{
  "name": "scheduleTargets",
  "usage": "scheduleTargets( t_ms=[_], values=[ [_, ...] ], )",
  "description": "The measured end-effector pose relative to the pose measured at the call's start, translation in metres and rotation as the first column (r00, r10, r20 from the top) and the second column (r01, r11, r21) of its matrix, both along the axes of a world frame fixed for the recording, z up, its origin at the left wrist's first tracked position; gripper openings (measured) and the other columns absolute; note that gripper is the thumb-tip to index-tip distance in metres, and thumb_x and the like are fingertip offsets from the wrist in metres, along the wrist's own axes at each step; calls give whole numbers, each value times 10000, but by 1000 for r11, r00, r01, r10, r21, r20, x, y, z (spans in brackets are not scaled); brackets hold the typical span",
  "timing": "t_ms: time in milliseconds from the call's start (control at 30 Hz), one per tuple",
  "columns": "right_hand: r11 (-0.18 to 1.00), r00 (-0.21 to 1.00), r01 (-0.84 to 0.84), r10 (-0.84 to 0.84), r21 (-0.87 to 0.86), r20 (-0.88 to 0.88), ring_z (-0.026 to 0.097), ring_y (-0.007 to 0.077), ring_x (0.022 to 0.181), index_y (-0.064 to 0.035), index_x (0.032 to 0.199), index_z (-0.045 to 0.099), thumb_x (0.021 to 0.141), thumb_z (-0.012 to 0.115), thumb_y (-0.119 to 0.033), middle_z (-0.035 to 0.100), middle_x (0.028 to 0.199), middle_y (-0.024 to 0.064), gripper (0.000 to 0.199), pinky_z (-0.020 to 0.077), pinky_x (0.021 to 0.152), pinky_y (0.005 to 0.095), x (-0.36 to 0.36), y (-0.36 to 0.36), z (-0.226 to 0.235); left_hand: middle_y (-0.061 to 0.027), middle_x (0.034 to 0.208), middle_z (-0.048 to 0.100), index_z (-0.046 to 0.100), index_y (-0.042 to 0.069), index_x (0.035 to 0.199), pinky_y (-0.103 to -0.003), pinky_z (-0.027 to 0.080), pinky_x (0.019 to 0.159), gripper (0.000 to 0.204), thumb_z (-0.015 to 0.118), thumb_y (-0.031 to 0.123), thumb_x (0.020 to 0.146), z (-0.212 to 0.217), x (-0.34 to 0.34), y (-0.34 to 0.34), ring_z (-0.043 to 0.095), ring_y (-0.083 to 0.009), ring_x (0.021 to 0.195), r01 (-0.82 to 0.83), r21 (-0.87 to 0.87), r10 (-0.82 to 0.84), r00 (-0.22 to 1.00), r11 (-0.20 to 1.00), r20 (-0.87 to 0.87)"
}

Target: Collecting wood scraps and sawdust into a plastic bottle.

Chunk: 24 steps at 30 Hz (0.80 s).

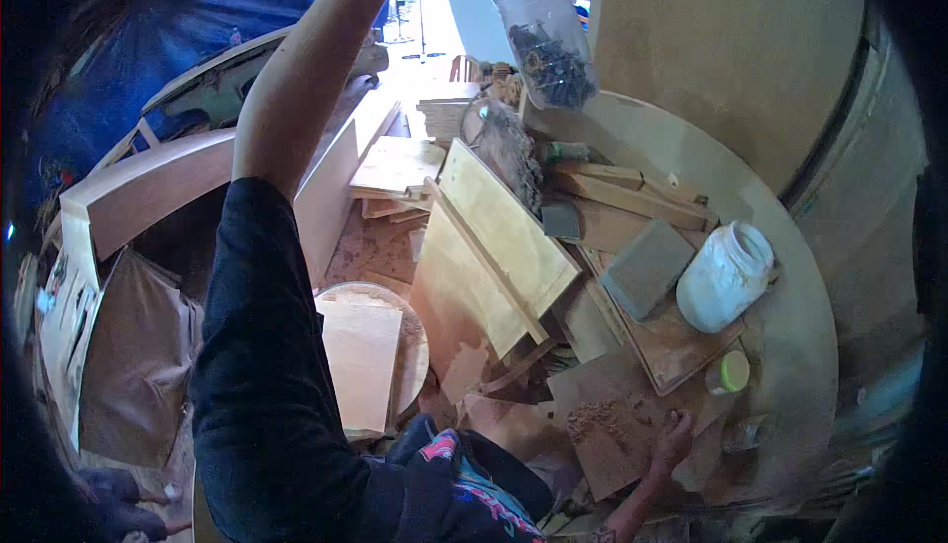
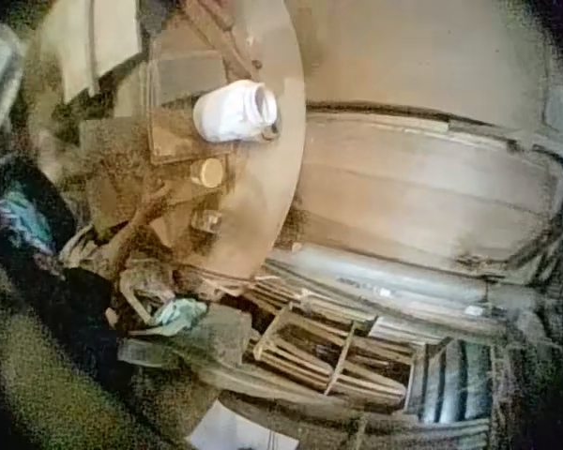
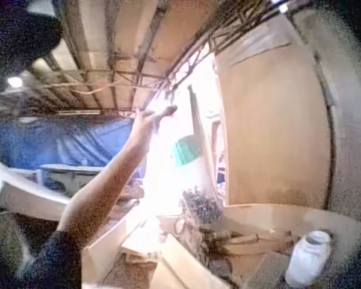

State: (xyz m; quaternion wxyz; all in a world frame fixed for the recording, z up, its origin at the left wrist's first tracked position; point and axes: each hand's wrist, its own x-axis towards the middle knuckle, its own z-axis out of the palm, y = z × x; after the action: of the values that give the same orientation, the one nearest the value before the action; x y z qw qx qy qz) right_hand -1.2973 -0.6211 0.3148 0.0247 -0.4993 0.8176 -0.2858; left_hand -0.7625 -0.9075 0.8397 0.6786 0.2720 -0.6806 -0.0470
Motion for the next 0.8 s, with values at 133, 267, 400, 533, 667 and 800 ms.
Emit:
scheduleTargets(
  t_ms=[133, 267, 400, 533, 667, 800],
  values=[
    [1000, 986, -13, 12, -5, -164, 585, 426, 925, 5, 1092, 529, 948, 474, -266, 576, 1092, 236, 312, 452, 783, 483, 8, -5, 4, -85, 912, 666, 656, -25, 1027, -253, 490, 694, 286, 625, 218, 879, -1, 36, 37, 621, -141, 786, 125, 30, -115, 966, 992, -230],
    [997, 998, 26, -22, 69, -66, 572, 432, 926, 16, 1069, 537, 938, 487, -274, 590, 1027, 242, 321, 446, 778, 473, 27, -10, 23, -86, 918, 668, 648, -41, 1024, -263, 505, 713, 278, 599, 199, 894, 2, 74, 52, 634, -159, 818, 329, -185, -366, 903, 926, -225],
    [998, 994, 58, -60, -28, -88, 562, 433, 923, 25, 1040, 542, 926, 496, -251, 599, 971, 251, 303, 431, 775, 477, -11, -10, -15, -92, 891, 672, 648, -11, 1021, -282, 520, 723, 265, 604, 213, 886, 7, 90, 76, 648, -187, 793, 680, -86, -651, 648, 729, -396],
    [988, 995, 23, -8, 152, -97, 565, 424, 953, 46, 1113, 515, 946, 484, -262, 573, 1070, 260, 351, 445, 804, 464, 12, -17, 14, -108, 828, 674, 655, 11, 932, -318, 532, 714, 286, 620, 289, 874, 5, 121, 94, 653, -211, 751, 546, -128, -559, 783, 828, -275],
    [999, 996, -1, 5, 55, -87, 556, 424, 957, 30, 1141, 507, 941, 493, -232, 573, 1076, 256, 330, 445, 808, 455, -2, -8, 2, -107, 803, 675, 654, 21, 894, -341, 536, 725, 349, 607, 365, 872, -10, 121, 101, 652, -231, 735, 598, -111, -598, 736, 794, -317],
    [999, 998, -39, 40, -34, 51, 559, 420, 962, 27, 1167, 490, 942, 480, -203, 576, 1070, 260, 322, 442, 807, 465, -1, -14, 1, -103, 793, 679, 653, 51, 873, -370, 547, 728, 353, 574, 395, 881, -5, 143, 106, 657, -245, 715, 610, -166, -621, 683, 775, -385]
  ],
)
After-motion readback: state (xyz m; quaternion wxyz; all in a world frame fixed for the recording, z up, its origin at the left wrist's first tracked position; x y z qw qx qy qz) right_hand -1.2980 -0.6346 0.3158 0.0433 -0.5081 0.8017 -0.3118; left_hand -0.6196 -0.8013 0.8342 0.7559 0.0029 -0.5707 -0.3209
